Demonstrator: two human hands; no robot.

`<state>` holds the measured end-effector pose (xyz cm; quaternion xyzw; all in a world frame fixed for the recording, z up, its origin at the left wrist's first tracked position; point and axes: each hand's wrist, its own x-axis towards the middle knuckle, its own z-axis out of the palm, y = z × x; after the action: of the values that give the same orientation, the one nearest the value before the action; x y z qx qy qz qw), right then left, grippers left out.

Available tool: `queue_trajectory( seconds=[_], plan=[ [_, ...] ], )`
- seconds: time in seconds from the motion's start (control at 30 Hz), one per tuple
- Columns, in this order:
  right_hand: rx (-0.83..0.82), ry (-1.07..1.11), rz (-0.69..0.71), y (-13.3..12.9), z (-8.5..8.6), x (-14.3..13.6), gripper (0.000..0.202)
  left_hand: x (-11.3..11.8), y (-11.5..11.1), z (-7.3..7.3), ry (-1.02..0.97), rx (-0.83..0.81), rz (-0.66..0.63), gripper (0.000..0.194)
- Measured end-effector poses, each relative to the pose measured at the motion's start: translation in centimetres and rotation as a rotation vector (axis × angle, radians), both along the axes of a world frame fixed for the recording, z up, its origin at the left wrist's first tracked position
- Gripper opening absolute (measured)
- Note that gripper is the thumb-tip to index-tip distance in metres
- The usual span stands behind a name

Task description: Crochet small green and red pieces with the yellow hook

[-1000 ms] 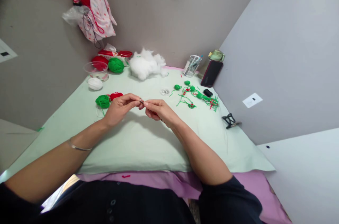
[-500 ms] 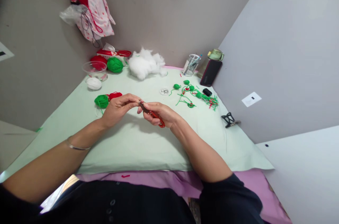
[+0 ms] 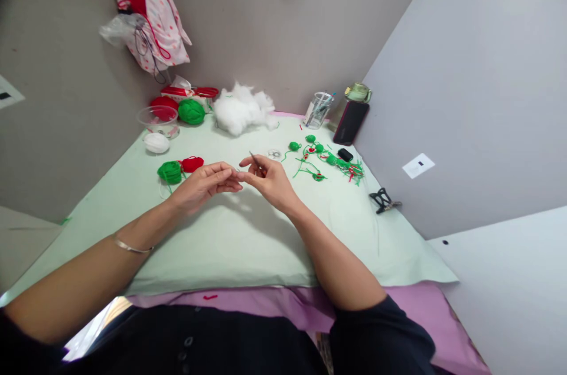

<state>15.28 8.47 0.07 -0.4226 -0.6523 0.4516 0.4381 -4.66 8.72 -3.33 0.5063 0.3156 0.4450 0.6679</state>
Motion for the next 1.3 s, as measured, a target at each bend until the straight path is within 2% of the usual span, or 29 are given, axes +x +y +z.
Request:
queue_trajectory(
  seconds=[0.1,0.27,0.7,0.9,1.0,1.13,1.3],
  plan=[
    [-0.027,-0.029,0.009,-0.2,-0.4,-0.4,0.025,0.1,0.0,-0.1,-0.003,-0.037,-0.023,0.034],
    [-0.089,0.024,-0.003,0.0,-0.5,-0.2,0.021,0.1,0.1,-0.3,-0.035,-0.07,-0.049,0.036],
    [-0.036,0.029,0.0,-0.2,-0.8,-0.5,0.018,0.1,-0.1,0.2,-0.048,-0.075,-0.042,0.03],
    [0.131,-0.066,-0.04,-0.4,-1.4,-0.7,0.027,0.0,0.1,0.1,-0.043,-0.059,-0.005,0.03],
    [0.313,-0.201,-0.036,-0.3,-2.0,-0.6,0.027,0.0,0.1,0.0,-0.042,-0.05,-0.007,0.029],
    [0.527,-0.391,-0.084,-0.2,-2.7,-0.5,0.018,0.1,0.1,-0.1,-0.032,-0.041,-0.009,0.027],
    [0.602,-0.5,-0.105,-0.2,-3.1,-0.4,0.017,0.1,0.1,-0.1,-0.019,-0.029,-0.014,0.026]
  ],
)
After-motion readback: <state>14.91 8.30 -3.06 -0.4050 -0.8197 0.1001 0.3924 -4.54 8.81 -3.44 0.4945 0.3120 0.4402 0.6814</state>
